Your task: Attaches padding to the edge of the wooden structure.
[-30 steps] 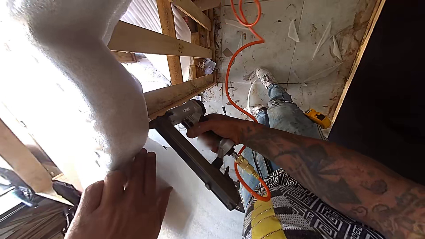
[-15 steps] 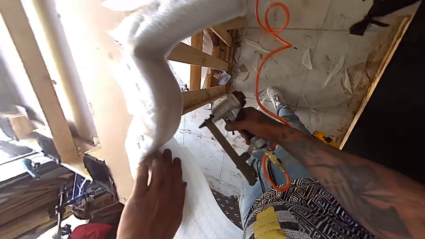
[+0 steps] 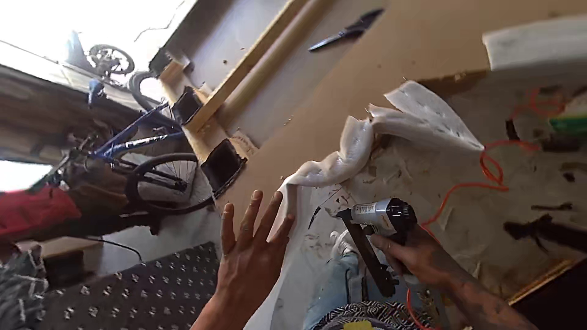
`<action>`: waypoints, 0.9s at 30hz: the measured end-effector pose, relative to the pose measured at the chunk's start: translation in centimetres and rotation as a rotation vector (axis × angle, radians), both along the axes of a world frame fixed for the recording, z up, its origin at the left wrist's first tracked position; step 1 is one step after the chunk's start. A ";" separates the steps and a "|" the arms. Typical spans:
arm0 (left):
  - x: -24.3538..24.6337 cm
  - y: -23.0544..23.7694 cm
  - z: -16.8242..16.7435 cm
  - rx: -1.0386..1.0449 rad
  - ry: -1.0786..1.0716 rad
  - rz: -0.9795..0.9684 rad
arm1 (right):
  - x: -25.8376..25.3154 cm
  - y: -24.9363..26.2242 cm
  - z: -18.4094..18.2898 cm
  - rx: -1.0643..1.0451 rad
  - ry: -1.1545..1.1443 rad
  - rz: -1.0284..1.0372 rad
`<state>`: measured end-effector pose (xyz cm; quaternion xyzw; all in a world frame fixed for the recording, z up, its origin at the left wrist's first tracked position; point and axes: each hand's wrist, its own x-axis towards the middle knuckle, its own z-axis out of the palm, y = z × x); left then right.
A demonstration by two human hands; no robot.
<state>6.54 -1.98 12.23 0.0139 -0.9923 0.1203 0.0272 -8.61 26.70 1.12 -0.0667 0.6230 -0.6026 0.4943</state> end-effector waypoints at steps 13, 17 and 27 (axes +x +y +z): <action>11.1 2.2 -3.9 0.368 0.349 0.795 | -0.9 -3.0 6.6 0.127 0.972 0.390; 14.8 1.8 -5.3 0.593 0.335 0.834 | -0.1 -2.6 6.3 0.142 0.958 0.553; 17.2 -4.0 -4.1 0.571 0.287 0.513 | 6.7 -4.0 11.2 0.180 0.933 0.405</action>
